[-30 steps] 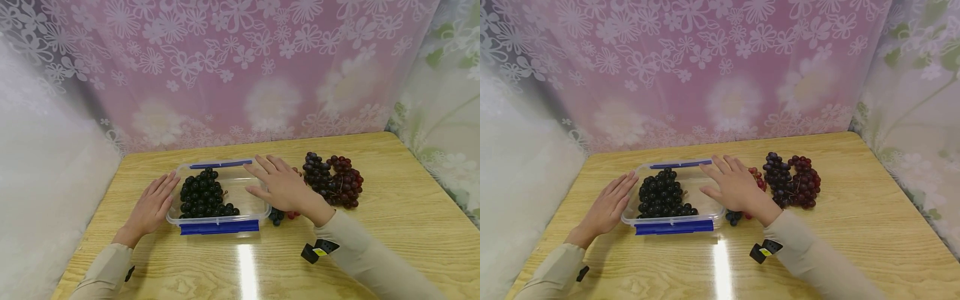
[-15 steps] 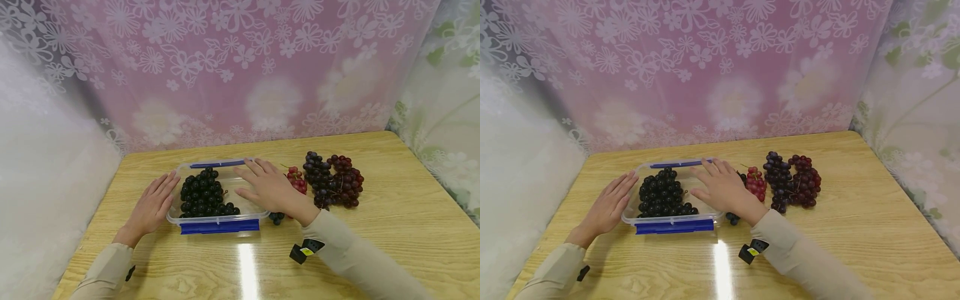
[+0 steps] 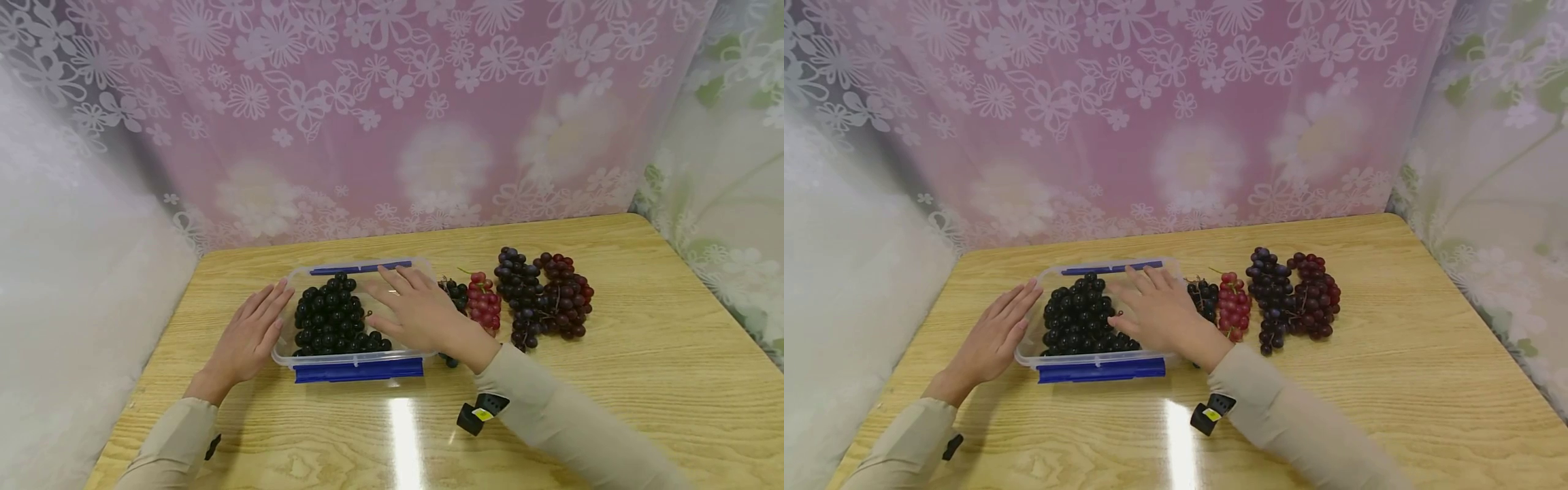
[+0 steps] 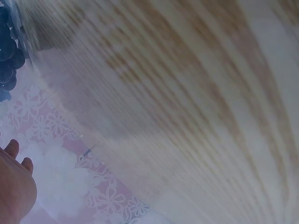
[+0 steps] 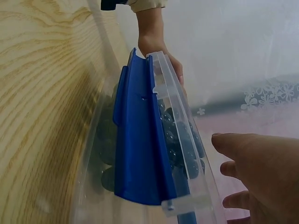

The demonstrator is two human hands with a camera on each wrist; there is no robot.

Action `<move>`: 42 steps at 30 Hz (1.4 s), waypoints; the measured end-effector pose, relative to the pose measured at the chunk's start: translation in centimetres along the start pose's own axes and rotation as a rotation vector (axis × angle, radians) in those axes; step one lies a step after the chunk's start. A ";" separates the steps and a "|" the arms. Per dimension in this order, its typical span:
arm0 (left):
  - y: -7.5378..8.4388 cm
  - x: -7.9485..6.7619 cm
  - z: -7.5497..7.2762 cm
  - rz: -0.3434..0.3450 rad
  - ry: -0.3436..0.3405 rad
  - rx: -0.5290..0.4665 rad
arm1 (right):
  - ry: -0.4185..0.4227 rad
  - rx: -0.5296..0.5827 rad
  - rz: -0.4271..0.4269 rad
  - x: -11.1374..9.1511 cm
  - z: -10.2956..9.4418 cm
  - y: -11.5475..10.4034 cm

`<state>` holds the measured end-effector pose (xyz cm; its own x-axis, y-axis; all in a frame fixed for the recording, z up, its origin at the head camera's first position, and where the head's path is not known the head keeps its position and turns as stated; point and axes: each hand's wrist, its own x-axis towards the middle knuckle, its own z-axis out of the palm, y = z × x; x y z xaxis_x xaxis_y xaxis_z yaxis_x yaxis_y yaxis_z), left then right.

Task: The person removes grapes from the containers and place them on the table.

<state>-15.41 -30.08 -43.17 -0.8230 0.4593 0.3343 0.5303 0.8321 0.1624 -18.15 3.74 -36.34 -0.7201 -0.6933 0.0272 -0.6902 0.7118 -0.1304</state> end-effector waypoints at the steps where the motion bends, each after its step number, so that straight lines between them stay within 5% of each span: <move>1: 0.0 0.0 0.0 0.000 0.000 0.000 | -0.004 0.000 -0.002 0.1 0.1 -0.1; 15: 0.0 0.0 0.2 0.007 0.016 0.002 | -0.029 0.054 -0.001 0.9 0.6 -1.2; 21: -0.1 0.0 0.3 0.004 0.019 0.002 | -0.028 -0.015 -0.030 1.4 0.0 -1.4; 27: -0.1 0.1 0.2 0.014 0.023 -0.002 | -0.111 -0.035 -0.038 2.0 -1.4 -1.5; 36: -0.1 0.1 0.2 0.012 0.020 -0.006 | -0.262 0.016 -0.203 3.8 -2.7 -0.1; 42: -0.1 0.1 0.2 0.010 0.025 -0.009 | -0.244 0.020 -0.226 4.3 -2.6 0.1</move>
<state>-15.58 -30.07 -43.37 -0.8124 0.4598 0.3586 0.5406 0.8245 0.1675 -21.49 1.07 -33.66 -0.5093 -0.8416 -0.1799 -0.8270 0.5365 -0.1680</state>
